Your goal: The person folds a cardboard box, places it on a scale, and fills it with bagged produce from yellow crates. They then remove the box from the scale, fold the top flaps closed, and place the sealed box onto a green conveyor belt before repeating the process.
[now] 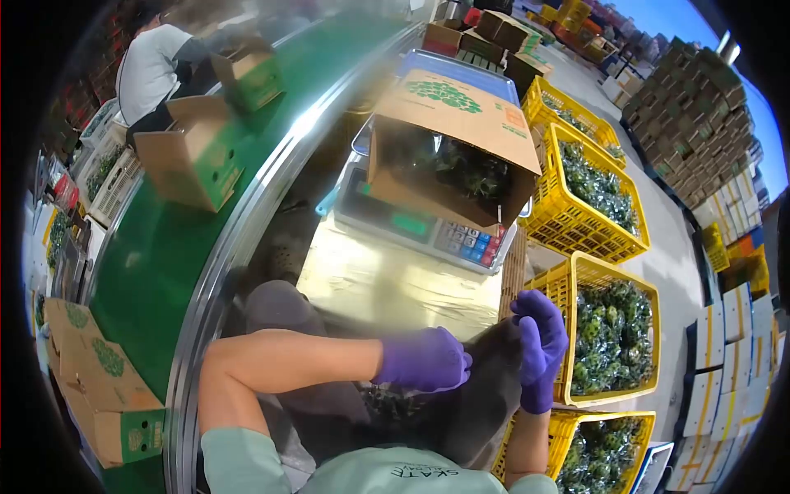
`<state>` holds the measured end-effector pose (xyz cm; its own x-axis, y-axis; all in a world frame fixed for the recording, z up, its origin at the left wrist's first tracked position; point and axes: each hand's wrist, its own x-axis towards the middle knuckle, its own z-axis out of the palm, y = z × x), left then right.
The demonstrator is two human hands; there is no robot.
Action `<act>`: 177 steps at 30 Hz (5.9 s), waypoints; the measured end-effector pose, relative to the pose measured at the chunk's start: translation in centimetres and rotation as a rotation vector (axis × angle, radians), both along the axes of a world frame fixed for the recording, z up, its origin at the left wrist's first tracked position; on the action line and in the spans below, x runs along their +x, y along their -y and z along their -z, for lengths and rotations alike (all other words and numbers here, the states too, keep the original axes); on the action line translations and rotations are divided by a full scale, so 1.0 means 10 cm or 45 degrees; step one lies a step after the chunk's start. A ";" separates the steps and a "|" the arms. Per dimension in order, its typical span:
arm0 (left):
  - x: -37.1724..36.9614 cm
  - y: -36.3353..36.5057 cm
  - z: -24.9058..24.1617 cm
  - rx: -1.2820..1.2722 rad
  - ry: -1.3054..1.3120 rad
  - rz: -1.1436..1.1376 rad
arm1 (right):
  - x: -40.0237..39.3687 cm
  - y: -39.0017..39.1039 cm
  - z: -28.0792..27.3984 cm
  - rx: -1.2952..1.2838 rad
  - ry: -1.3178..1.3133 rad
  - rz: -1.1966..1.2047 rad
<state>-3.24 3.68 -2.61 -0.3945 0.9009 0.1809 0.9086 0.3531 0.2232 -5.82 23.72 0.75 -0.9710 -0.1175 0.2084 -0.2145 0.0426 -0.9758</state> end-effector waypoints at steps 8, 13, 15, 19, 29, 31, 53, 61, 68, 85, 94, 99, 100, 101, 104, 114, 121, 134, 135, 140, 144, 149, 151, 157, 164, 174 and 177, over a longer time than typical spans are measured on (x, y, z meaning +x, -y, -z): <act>0.04 -0.01 0.02 -0.128 0.090 0.002 | 0.00 0.09 0.05 0.040 0.081 -0.144; 0.03 0.05 0.66 0.089 0.190 0.042 | -0.03 0.08 -0.10 0.257 -0.017 -0.216; -0.04 0.09 0.59 0.109 0.343 -0.006 | -0.03 -0.10 -0.18 0.341 -0.126 -0.133; -0.03 -0.14 -0.31 -0.060 0.255 -0.034 | 0.18 -0.92 0.06 0.319 -0.276 0.412; -0.05 -0.21 0.31 -0.346 0.272 -0.064 | 3.14 -4.66 1.52 1.554 1.059 1.813; -0.01 -0.33 0.38 -0.255 0.307 -0.049 | 3.55 -4.73 1.83 1.785 1.101 1.806; 0.16 -0.43 0.49 -0.383 0.557 -0.251 | 2.53 -4.09 1.63 1.460 0.487 1.202; 0.17 -0.34 0.47 -0.294 0.464 -0.300 | 2.15 -5.36 1.79 0.055 0.468 1.806; 0.14 -0.33 0.53 -0.343 0.486 -0.270 | 2.32 -5.23 2.10 -0.434 0.263 1.724; 0.13 -0.31 0.53 -0.388 0.462 -0.264 | 1.97 -4.80 2.07 -0.476 0.347 1.620; 0.11 -0.34 0.51 -0.435 0.472 -0.209 | 1.97 -4.51 2.21 0.834 0.964 1.086; 0.12 -0.35 0.50 -0.453 0.485 -0.260 | 2.27 -4.70 2.15 -0.448 0.665 1.357; 0.12 -0.34 0.53 -0.458 0.484 -0.254 | 2.31 -4.78 2.15 -0.831 0.334 1.405; 0.12 -0.33 0.58 -0.453 0.475 -0.265 | 2.37 -4.90 2.20 -0.832 0.332 1.412; 0.11 -0.35 0.62 -0.437 0.473 -0.269 | 2.38 -5.04 2.32 -1.296 0.074 0.645; 0.14 -0.38 0.49 -0.468 0.529 -0.375 | 2.03 -4.46 1.84 0.596 0.547 1.100; 0.14 -0.41 0.53 -0.403 0.510 -0.343 | 2.21 -4.77 1.90 -0.788 0.557 1.213; 0.12 -0.38 0.63 -0.392 0.488 -0.289 | 1.94 -4.16 2.28 1.474 0.862 0.623; 0.12 -0.38 0.62 -0.364 0.494 -0.278 | 1.91 -4.13 2.29 1.534 0.870 0.633; 0.13 -0.43 0.49 -0.434 0.504 -0.390 | 1.96 -4.22 2.57 1.342 0.838 0.752; 0.11 -0.35 0.52 -0.392 0.449 -0.284 | 2.26 -4.33 2.01 0.213 0.552 1.303; 0.12 -0.38 0.55 -0.427 0.442 -0.308 | 2.67 -4.67 1.54 -0.604 0.247 1.475; 0.12 -0.40 0.52 -0.460 0.429 -0.324 | 2.80 -4.73 1.57 -0.889 0.070 1.318; 0.11 -0.34 0.49 -0.340 0.364 -0.230 | 2.44 -4.34 1.44 -1.424 -0.018 0.908; 0.03 -0.33 0.23 -0.106 0.246 -0.188 | 1.07 -2.65 0.17 -0.951 0.449 0.156; 0.18 -0.09 0.77 -0.096 -0.076 0.011 | -0.34 0.30 -0.75 -0.167 0.439 -0.918; 0.14 -0.13 0.54 -0.233 0.074 0.007 | -0.93 0.90 -0.59 -0.855 0.544 -0.630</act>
<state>-1.85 5.01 -8.05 -0.3944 0.9189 -0.0093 0.8980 0.3876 0.2082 -15.16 14.72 6.65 -0.8526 -0.5222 0.0197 0.3245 -0.5586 -0.7633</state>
